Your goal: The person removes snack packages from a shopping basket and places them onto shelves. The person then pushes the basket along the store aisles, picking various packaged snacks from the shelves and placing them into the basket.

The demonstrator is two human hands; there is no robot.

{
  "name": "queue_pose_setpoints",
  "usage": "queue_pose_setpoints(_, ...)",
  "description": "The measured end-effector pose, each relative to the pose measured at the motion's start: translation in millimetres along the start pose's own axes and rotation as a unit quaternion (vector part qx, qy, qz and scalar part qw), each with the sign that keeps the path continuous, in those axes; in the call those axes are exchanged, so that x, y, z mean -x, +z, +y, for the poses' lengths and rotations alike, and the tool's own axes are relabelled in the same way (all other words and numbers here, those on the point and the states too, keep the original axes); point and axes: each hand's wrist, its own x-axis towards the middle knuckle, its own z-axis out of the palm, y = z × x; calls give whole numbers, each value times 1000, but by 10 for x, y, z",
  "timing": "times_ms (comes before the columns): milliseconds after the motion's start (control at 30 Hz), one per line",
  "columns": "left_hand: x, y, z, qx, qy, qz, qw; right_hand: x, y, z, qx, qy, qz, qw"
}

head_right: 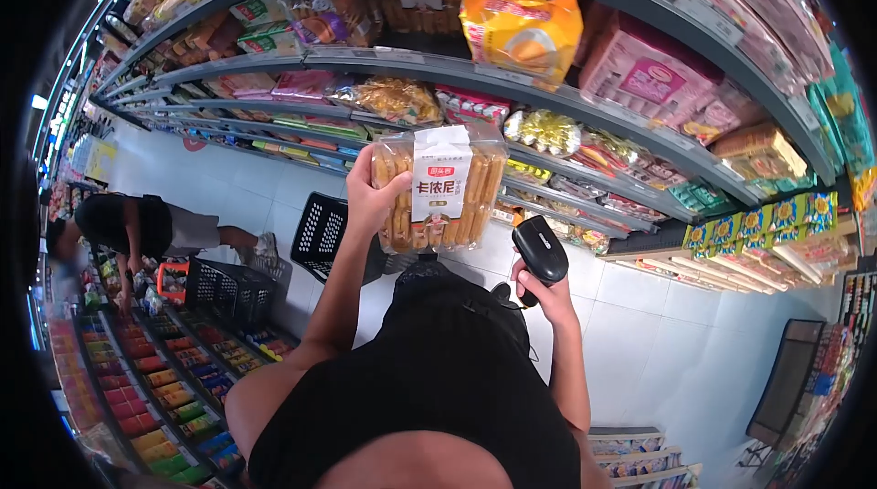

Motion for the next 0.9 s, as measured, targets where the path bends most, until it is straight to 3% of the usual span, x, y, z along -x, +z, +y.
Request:
queue_pose_setpoints(100, 90, 181, 54, 17, -27, -11, 999, 244, -200, 26, -24, 0, 15, 1000)
queue_pose_setpoints(233, 208, 249, -244, 185, -90, -28, 978, 487, -394, 39, -51, -1, 22, 998)
queue_pose_setpoints(367, 437, 371, -515, 362, -230, 12, 903, 657, -529, 144, -49, 11, 12, 999)
queue_pose_setpoints(433, 607, 461, -545, 496, -231, -76, 834, 713, -572, 161, -47, 25, 1, 999)
queue_pose_setpoints(533, 837, 672, -571, 682, -213, -229, 661, 758, -546, 146, -44, 42, -10, 998)
queue_pose_setpoints(600, 1009, 815, -623, 772, -297, -175, 534, 720, -474, 70, -41, 53, -22, 998)
queue_pose_setpoints(667, 1143, 858, -713, 811, -299, -172, 472, 680, -406, 36, -25, 67, -38, 997)
queue_pose_setpoints(700, 1175, 847, -751, 828, -298, -174, 443, 641, -372, 35, -19, 70, -47, 996)
queue_pose_setpoints(900, 1214, 605, -985, 839, -205, -271, 425, 385, -114, 102, 42, 89, -106, 989)
